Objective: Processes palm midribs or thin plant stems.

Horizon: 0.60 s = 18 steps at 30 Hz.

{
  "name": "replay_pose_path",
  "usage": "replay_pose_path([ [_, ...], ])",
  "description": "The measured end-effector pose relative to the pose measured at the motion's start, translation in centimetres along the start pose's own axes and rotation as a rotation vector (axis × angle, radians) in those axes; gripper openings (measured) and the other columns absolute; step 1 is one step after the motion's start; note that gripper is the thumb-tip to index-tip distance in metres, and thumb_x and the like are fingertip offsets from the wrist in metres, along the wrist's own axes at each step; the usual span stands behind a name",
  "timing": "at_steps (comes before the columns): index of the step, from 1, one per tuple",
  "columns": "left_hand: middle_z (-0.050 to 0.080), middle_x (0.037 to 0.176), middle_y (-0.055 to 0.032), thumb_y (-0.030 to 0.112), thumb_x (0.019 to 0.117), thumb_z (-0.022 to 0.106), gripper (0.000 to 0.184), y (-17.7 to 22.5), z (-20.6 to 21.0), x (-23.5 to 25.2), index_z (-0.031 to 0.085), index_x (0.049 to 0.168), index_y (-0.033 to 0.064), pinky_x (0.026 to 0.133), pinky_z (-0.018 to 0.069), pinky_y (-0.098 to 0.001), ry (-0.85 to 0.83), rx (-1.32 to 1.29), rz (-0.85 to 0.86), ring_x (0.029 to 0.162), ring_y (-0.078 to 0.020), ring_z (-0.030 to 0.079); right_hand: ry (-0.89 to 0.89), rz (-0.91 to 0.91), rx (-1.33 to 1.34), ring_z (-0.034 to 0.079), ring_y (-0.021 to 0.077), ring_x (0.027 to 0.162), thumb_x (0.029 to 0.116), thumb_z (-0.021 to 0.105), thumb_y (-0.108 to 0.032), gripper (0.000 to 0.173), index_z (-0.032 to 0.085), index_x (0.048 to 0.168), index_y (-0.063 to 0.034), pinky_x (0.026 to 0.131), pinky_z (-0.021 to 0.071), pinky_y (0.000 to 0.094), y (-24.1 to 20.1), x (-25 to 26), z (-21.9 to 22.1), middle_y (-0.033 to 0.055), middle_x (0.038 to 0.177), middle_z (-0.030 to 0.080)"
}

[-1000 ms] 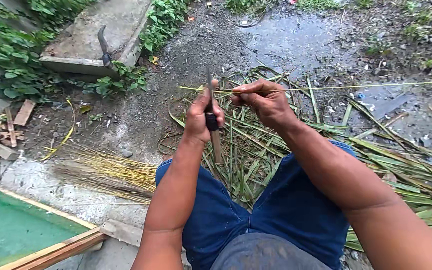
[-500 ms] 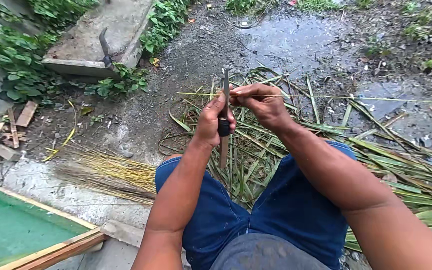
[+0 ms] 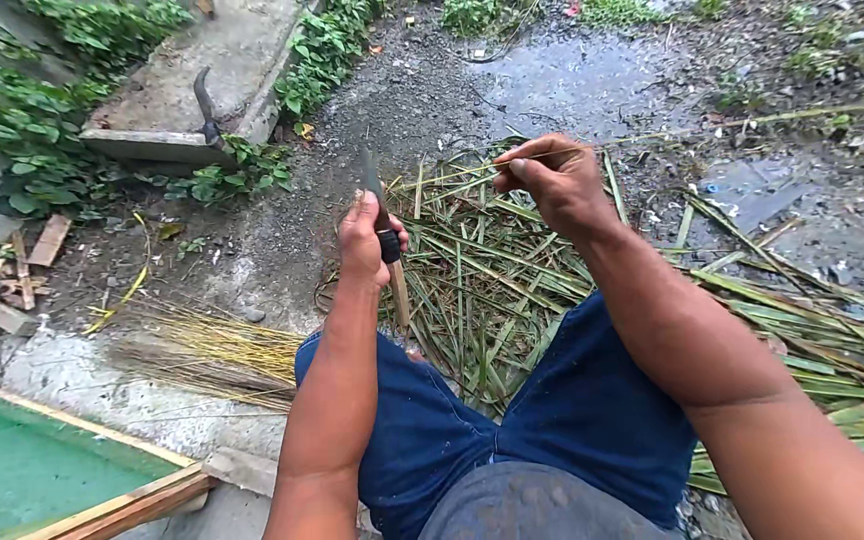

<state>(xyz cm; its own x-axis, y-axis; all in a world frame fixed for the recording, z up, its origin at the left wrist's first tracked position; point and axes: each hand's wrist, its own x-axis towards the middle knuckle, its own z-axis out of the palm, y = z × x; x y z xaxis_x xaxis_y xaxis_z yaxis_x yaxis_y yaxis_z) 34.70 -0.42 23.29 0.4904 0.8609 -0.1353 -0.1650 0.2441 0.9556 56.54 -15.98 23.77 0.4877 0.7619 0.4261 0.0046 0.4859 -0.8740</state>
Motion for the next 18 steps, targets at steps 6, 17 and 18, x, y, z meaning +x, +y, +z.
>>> replay_pose_path([
  [6,0.07,0.106,-0.0187,0.023,0.0969,0.071,0.059,-1.7,-0.6,0.4,0.048,0.149,0.0072,0.081,0.059,-0.0523,-0.189,0.972,0.077,0.088,-0.03,0.07,-0.166,0.265,-0.433,0.071,0.015,0.091,0.1071,0.042,-0.007,0.02,0.055,0.119,0.0015,0.084,0.0605,0.0348,-0.3,0.3,-0.2,0.0108,0.111,0.069],
  [17,0.07,0.111,-0.0207,0.025,0.0845,0.081,0.059,-6.8,-1.4,1.1,0.06,0.136,0.0071,0.088,0.056,-0.0606,-0.621,1.451,-0.096,0.098,-0.0365,0.07,-0.227,0.411,-0.553,0.067,0.018,0.065,0.1075,0.052,-0.019,0.025,0.064,0.113,0.0012,0.063,0.0595,0.0375,0.6,-0.5,-2.3,0.0108,0.085,0.071],
  [18,0.069,0.119,-0.0226,0.025,0.0841,0.081,0.058,-6.8,-1.4,1.1,0.061,0.137,0.0105,0.093,0.0514,-0.0679,-0.742,1.63,-0.123,0.109,-0.0423,0.067,-0.223,0.431,-0.557,0.066,0.0186,0.063,0.1077,0.052,-0.02,0.025,0.064,0.114,0.0015,0.062,0.0586,0.0377,0.7,-0.7,-2.5,0.0114,0.084,0.07],
])
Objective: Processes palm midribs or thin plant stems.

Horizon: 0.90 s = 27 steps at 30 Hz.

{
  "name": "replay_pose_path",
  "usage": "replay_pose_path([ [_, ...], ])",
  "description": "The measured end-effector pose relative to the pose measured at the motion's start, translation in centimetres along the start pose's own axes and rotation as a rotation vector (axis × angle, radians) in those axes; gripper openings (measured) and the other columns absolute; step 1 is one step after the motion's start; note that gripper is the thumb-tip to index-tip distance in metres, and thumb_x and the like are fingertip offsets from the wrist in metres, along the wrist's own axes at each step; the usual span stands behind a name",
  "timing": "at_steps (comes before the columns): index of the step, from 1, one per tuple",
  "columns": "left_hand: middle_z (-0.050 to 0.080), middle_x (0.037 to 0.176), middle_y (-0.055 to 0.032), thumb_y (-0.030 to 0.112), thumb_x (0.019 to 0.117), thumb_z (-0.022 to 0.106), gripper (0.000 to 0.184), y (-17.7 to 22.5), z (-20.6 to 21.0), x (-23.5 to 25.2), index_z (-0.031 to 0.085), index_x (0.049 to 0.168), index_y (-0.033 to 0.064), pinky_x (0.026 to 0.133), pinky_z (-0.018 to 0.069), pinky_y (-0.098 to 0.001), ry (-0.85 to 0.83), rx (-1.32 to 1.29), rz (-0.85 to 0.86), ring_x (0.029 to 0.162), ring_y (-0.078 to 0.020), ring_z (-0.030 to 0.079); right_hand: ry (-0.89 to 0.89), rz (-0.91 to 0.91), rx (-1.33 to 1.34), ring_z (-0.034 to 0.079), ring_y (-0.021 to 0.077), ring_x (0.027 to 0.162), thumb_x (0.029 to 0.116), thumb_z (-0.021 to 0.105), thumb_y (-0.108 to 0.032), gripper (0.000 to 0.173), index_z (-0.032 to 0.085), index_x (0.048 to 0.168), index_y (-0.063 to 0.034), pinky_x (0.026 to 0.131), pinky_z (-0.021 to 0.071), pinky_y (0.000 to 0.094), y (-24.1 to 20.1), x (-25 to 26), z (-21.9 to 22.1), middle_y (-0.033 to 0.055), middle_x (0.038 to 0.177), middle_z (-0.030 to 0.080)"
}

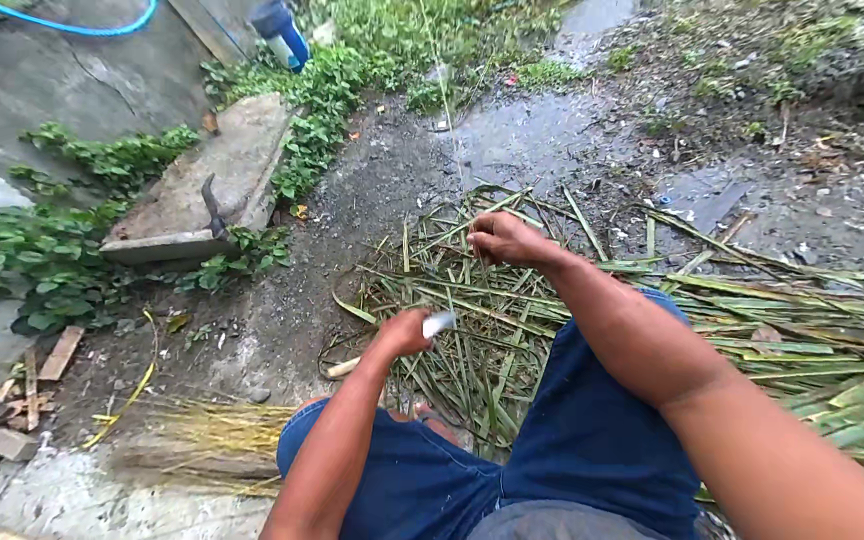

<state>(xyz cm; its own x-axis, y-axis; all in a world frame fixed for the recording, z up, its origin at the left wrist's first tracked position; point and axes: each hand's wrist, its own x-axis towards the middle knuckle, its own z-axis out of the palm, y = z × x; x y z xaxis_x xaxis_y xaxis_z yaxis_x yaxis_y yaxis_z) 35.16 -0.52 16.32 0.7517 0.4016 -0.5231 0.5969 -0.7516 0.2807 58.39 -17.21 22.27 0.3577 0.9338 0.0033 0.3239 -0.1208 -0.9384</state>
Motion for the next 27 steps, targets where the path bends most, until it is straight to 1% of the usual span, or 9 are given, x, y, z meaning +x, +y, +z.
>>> replay_pose_path([
  [5,0.068,0.115,-0.0268,0.017,0.0827,0.08,0.047,-0.3,-2.3,-1.3,0.066,0.126,0.0056,0.085,0.0509,-0.0707,-0.271,0.382,-0.17,0.104,-0.048,0.066,0.006,0.119,0.048,0.058,0.0155,0.055,0.1079,0.053,-0.022,0.027,0.063,0.111,0.0029,0.055,0.0527,0.0327,0.3,-1.2,-0.4,0.0108,0.079,0.066],
  [8,0.067,0.102,-0.0195,0.027,0.0884,0.08,0.054,-1.2,-4.4,-1.6,0.06,0.135,0.0087,0.071,0.0557,-0.0526,-0.337,0.357,-0.155,0.082,-0.0342,0.067,0.024,0.159,0.081,0.057,0.0141,0.052,0.1073,0.055,-0.023,0.026,0.063,0.11,0.002,0.052,0.0513,0.0306,0.1,-1.4,-0.8,0.0096,0.077,0.066],
  [9,0.068,0.107,-0.0228,0.025,0.0866,0.081,0.05,-1.5,-4.6,-1.9,0.064,0.13,0.0064,0.076,0.0549,-0.0594,-0.325,0.398,-0.201,0.089,-0.0393,0.067,0.03,0.17,0.127,0.056,0.0137,0.052,0.1071,0.056,-0.023,0.026,0.064,0.11,0.0016,0.052,0.0505,0.03,0.2,-1.5,-0.5,0.0093,0.076,0.065],
  [11,0.069,0.106,-0.0244,0.023,0.0849,0.078,0.039,-1.1,-4.9,-2.7,0.069,0.116,0.0027,0.081,0.0533,-0.0654,-0.245,0.416,-0.237,0.095,-0.043,0.068,0.037,0.186,0.218,0.056,0.0129,0.052,0.1064,0.057,-0.023,0.024,0.063,0.11,0.0002,0.052,0.0506,0.0289,0.7,-1.7,-0.2,0.0086,0.076,0.064],
  [13,0.067,0.096,-0.0191,0.03,0.0925,0.072,0.036,-1.9,-6.7,-3.2,0.066,0.119,0.0057,0.073,0.0549,-0.0558,-0.154,0.31,-0.133,0.082,-0.0355,0.067,0.05,0.164,0.322,0.056,0.0127,0.054,0.1061,0.057,-0.022,0.022,0.06,0.109,-0.001,0.054,0.0525,0.0287,0.9,-1.5,0.0,0.0071,0.074,0.061],
  [16,0.069,0.114,-0.0233,0.032,0.0889,0.072,0.044,-1.4,-7.3,-4.2,0.066,0.125,0.0082,0.088,0.0498,-0.0707,-0.058,0.342,-0.112,0.108,-0.0447,0.066,0.039,0.146,0.407,0.063,0.0159,0.061,0.1048,0.057,-0.019,0.02,0.058,0.112,0.0001,0.06,0.0578,0.0331,1.3,-2.0,1.8,0.0086,0.081,0.064],
  [20,0.068,0.101,-0.0159,0.017,0.0892,0.066,0.044,2.1,-7.3,-7.9,0.063,0.132,0.0076,0.081,0.0534,-0.0553,0.201,-0.063,0.151,0.089,-0.0301,0.066,0.016,0.078,0.488,0.069,0.0192,0.069,0.105,0.055,-0.014,0.021,0.054,0.118,0.0031,0.067,0.0606,0.0362,0.2,-2.8,4.6,0.0117,0.09,0.068],
  [23,0.069,0.087,-0.0086,0.033,0.0909,0.073,0.035,3.8,-4.9,-9.9,0.071,0.113,0.0066,0.076,0.0559,-0.0485,0.373,-0.125,0.233,0.077,-0.0222,0.066,0.028,-0.005,0.653,0.071,0.0207,0.072,0.1056,0.052,-0.011,0.015,0.054,0.111,0.0024,0.068,0.0612,0.037,-1.2,-4.0,7.4,0.0125,0.09,0.07],
  [27,0.067,0.075,-0.0132,0.033,0.092,0.072,0.032,3.8,-2.5,-11.5,0.071,0.095,0.0017,0.071,0.0541,-0.0541,0.449,0.001,0.232,0.071,-0.0298,0.067,0.027,-0.028,0.796,0.07,0.0181,0.071,0.1052,0.052,-0.009,0.01,0.052,0.11,-0.0002,0.066,0.0605,0.0348,-2.4,-5.6,10.2,0.0102,0.092,0.069],
])
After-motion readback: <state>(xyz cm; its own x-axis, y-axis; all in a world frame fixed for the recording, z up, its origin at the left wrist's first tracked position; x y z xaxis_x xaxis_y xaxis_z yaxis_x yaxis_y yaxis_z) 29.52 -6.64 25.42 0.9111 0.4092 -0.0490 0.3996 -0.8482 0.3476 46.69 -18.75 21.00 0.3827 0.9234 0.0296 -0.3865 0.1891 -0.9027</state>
